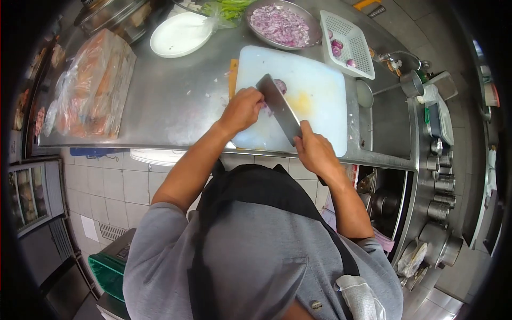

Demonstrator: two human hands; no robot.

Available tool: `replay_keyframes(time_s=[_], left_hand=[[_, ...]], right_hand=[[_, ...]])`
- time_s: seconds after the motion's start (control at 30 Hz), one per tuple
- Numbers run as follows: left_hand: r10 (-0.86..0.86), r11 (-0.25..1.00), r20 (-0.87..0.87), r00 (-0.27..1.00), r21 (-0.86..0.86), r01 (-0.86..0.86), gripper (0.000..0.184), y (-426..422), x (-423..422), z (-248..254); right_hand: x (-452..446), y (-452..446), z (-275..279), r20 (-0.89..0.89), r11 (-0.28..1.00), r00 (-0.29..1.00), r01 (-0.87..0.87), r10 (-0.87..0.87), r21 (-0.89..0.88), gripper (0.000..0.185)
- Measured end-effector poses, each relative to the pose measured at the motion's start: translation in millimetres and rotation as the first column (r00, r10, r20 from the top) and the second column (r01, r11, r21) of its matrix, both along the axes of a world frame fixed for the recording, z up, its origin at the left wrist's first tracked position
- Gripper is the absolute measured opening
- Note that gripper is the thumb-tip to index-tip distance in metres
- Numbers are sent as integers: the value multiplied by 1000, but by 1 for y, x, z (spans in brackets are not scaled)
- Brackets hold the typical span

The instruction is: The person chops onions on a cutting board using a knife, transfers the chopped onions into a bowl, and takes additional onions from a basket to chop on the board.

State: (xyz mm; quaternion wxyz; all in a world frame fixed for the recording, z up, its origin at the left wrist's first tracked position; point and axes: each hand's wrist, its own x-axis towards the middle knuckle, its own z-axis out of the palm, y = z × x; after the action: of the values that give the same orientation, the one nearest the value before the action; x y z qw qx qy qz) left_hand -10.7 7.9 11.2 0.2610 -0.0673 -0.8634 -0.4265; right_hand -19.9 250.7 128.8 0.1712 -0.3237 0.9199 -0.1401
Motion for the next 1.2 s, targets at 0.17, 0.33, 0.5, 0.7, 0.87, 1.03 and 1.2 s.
replay_keyframes(time_s=[0.17,0.33,0.5,0.7,0.87,1.03,1.2], left_hand=[[43,998,33,999,-38,-41,15,-1,1,-5],[28,1000,51,998,-12,-28,15,0,6,-9],[24,1000,22,999,5,-24,14,-4,8,-8],[35,999,-24,999,7,-34,14,-4,9,-14],[38,999,-25,999,-1,-38,13,-3,10,-16],[40,999,-36,999,-24,-41,13,-3,13,-17],[45,998,-62,997,-41,-48,14,-5,14,-19]], right_hand=[[-3,-1,0,20,999,1000,2,-3,44,20],[-1,-4,-14,28,999,999,-20,19,47,21],[1,-4,5,16,1000,1000,-6,6,30,21],[2,-2,-2,11,1000,1000,-19,19,8,23],[3,-5,-4,65,997,998,4,-10,82,23],[4,-4,-9,58,999,998,13,-15,35,23],[5,-6,0,80,1000,997,17,-19,19,24]])
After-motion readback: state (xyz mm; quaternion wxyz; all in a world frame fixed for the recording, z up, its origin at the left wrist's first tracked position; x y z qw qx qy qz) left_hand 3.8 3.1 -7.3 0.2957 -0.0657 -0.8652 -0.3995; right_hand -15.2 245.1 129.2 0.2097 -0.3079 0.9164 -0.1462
